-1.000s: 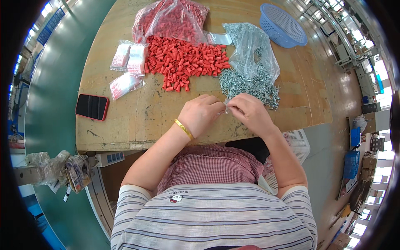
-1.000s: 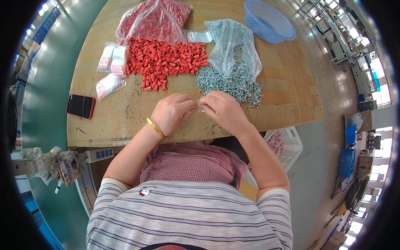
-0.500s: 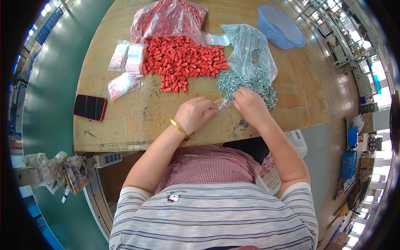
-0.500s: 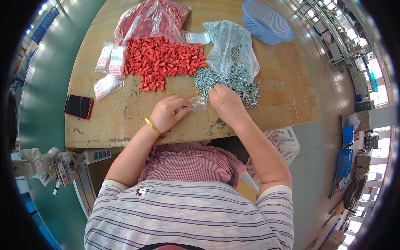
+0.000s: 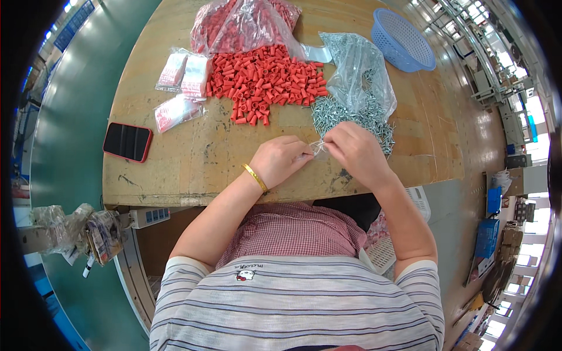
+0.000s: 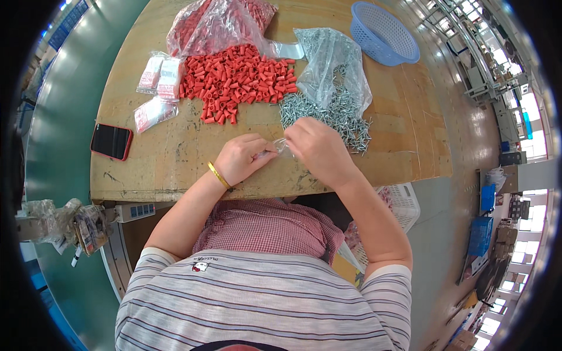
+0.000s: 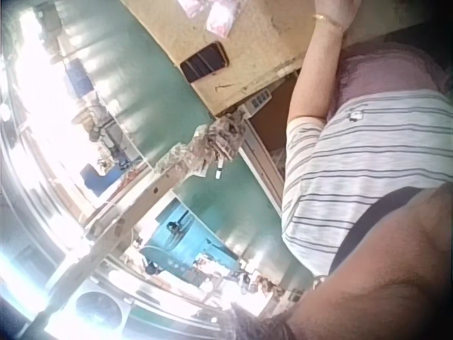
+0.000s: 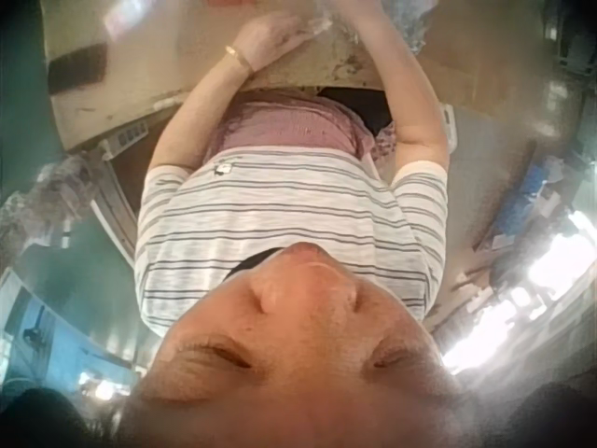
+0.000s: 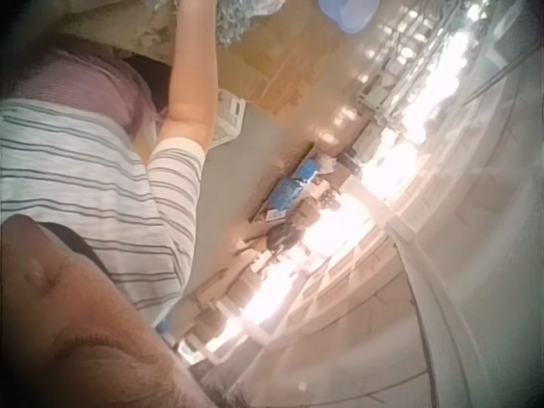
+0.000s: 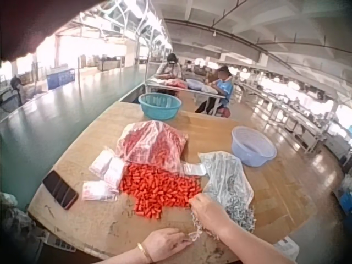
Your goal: Count and place small red and silver plastic/metal components into small clear plastic bags.
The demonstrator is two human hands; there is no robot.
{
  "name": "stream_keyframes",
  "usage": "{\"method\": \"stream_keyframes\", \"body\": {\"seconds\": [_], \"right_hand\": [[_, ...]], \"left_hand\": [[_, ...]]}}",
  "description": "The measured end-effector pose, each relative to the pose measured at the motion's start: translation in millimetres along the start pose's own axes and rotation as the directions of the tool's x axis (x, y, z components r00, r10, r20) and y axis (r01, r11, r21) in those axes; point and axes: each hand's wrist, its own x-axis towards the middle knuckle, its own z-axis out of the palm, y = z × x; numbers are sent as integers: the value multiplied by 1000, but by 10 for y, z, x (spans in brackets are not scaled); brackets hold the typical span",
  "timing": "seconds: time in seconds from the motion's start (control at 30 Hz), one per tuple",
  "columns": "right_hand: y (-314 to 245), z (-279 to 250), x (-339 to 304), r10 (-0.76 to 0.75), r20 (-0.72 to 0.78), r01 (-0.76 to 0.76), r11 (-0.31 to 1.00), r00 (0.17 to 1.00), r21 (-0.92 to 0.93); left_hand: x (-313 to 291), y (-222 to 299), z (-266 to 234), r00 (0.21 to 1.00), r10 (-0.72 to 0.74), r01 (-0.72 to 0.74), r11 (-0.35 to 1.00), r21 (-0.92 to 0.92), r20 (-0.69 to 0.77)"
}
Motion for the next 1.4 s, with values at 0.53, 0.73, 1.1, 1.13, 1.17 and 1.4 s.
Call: {"method": "stream_keyframes", "body": {"seconds": [0.53, 0.73, 1.1, 1.13, 1.17, 1.4], "right_hand": [[566, 531, 615, -65, -36, 55, 973, 997, -223], [633, 455, 765, -256, 236, 313, 916, 937, -252], [669, 417, 847, -367, 307, 451, 851, 878, -270], [683, 409, 853, -358, 360, 470, 831, 861, -297], [707, 395, 865, -342, 410, 486, 810, 846, -327], [688, 374, 852, -337, 98, 350, 919, 936, -183]], "left_hand": [[24, -13, 16, 1000, 22, -22, 1000, 15, -21], [8, -11, -8, 999, -4, 4, 1000, -2, -35], [16, -19, -14, 1000, -20, 19, 999, -30, -11], [18, -20, -3, 1000, -26, 26, 999, -35, -15], [27, -27, 2, 999, -27, 26, 999, -40, -17], [7, -47, -2, 998, -26, 24, 999, -44, -52]]}}
